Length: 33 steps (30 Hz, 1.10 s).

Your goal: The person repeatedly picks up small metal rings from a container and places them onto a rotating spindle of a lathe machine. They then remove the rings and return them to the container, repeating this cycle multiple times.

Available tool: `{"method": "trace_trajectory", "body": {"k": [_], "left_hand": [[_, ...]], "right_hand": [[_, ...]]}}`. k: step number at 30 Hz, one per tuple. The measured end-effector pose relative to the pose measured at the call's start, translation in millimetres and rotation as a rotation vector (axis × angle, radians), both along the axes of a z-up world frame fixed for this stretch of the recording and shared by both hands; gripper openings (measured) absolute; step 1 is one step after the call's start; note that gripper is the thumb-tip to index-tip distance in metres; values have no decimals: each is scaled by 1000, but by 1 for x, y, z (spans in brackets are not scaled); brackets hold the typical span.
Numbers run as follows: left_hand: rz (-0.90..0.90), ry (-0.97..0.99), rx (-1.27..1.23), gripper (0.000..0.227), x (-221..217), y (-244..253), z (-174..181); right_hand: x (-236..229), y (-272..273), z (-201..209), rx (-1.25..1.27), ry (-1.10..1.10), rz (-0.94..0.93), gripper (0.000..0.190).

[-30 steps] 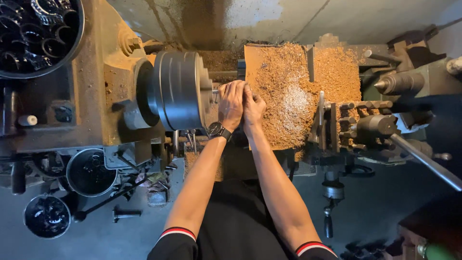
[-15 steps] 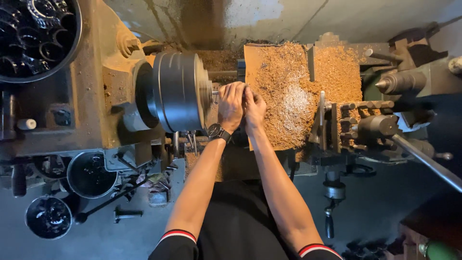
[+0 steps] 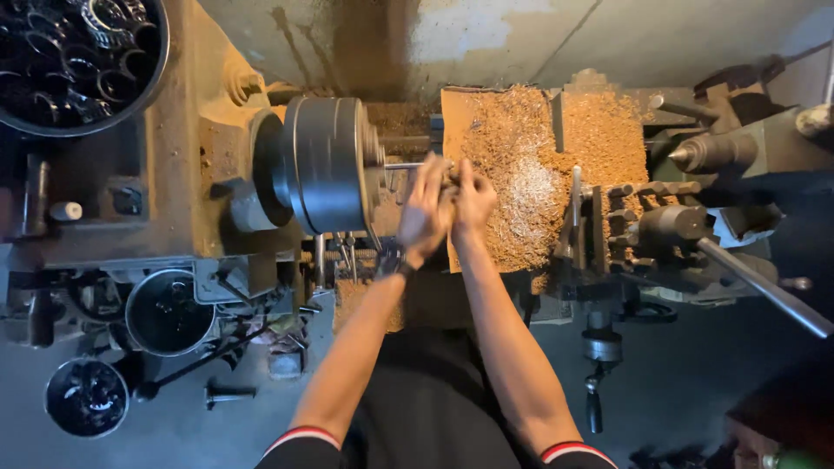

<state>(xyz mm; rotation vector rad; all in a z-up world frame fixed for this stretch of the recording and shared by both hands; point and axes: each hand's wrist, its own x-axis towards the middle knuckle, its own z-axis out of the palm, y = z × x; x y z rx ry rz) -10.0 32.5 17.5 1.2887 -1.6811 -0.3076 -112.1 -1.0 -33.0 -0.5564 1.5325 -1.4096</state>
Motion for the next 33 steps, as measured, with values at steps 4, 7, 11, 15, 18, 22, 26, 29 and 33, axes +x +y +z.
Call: {"method": "trace_trajectory", "body": {"k": [4, 7, 11, 15, 18, 22, 26, 29, 33], "left_hand": [[-22, 328, 168, 23, -3, 61, 73], [-63, 577, 439, 16, -2, 80, 96], [-219, 816, 437, 16, -5, 87, 96], [-284, 837, 445, 16, -6, 88, 104], [-288, 833, 449, 16, -7, 88, 100], [-313, 795, 442, 18, -7, 88, 102], [-336, 846, 455, 18, -8, 88, 103], [-350, 856, 462, 18, -8, 88, 101], [-395, 912, 437, 13, -8, 89, 97]], "right_hand": [[-19, 66, 92, -161, 105, 46, 31], [-23, 108, 143, -286, 318, 127, 33], [-26, 128, 155, -482, 431, 157, 41], [-29, 131, 157, -563, 443, 163, 48], [-28, 132, 160, -581, 517, 164, 50], [-31, 135, 156, -594, 575, 185, 51], [-31, 137, 159, -588, 617, 203, 48], [-30, 136, 162, -596, 655, 199, 43], [-32, 139, 162, -597, 790, 267, 41]]}}
